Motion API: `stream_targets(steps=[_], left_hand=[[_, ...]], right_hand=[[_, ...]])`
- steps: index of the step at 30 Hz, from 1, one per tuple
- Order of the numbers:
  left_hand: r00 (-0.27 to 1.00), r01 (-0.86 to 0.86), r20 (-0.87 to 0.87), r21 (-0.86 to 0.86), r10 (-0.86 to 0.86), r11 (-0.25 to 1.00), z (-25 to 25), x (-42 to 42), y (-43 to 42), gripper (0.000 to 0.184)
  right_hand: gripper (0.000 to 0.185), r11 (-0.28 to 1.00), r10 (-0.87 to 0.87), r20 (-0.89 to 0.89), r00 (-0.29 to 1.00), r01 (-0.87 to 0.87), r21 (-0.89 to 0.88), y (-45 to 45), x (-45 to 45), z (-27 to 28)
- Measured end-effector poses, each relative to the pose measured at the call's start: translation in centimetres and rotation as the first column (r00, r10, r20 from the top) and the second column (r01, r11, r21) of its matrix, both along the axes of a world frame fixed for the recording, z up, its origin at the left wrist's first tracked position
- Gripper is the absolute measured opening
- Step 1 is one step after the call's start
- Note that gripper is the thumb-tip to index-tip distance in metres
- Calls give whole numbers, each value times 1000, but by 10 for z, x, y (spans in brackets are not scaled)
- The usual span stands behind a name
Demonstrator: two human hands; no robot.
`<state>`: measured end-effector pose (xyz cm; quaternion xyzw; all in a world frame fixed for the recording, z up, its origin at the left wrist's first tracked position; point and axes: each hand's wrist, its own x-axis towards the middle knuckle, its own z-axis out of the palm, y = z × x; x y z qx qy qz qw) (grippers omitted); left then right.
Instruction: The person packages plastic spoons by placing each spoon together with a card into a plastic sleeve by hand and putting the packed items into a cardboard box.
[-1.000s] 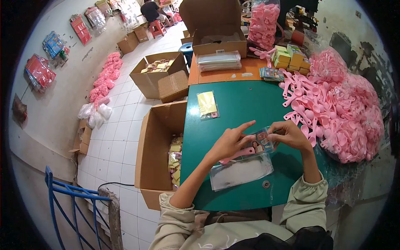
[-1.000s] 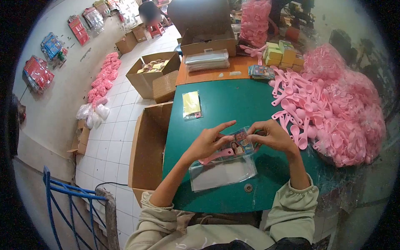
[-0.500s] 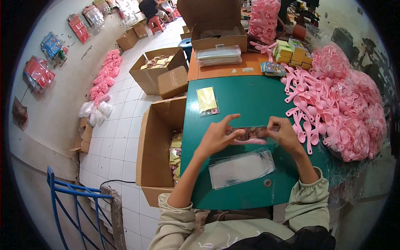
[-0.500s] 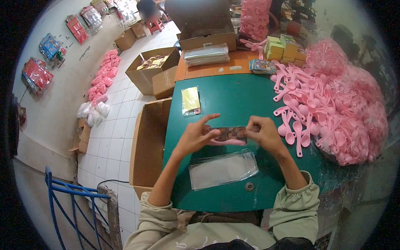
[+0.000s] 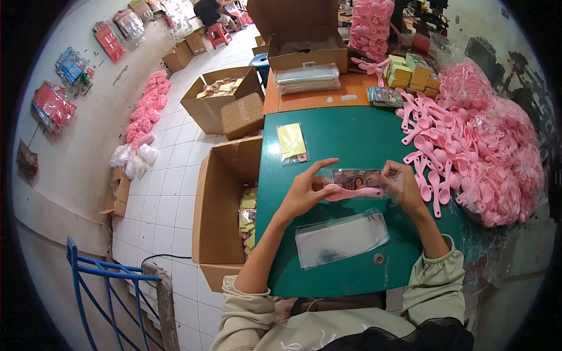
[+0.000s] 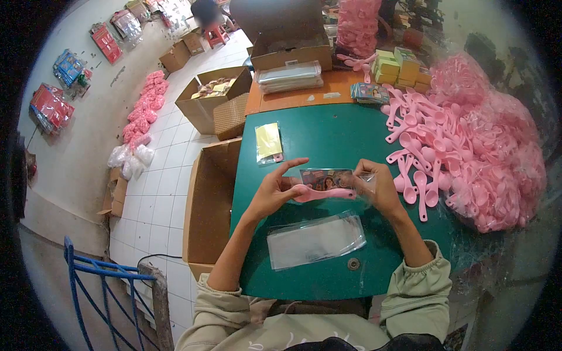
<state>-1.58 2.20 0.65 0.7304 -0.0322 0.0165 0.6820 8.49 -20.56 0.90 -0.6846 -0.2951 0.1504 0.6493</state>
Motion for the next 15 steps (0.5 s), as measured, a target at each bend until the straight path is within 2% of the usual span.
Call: stream_targets(steps=[3, 6, 10, 15], left_hand=[[1000, -18, -20, -3, 18, 1000, -3, 2, 4, 50], [999, -27, -34, -22, 26, 999, -5, 3, 7, 48], [1000, -22, -2, 4, 22, 1000, -7, 4, 5, 47], [1000, -6, -2, -45, 6, 999, -12, 7, 5, 48]], right_hand=[[23, 994, 32, -63, 997, -38, -98, -2, 2, 5], [21, 994, 47, 2, 999, -47, -95, -6, 6, 7], [15, 988, 86, -65, 994, -93, -122, -3, 0, 16], [23, 984, 132, -115, 984, -145, -107, 0, -3, 16]])
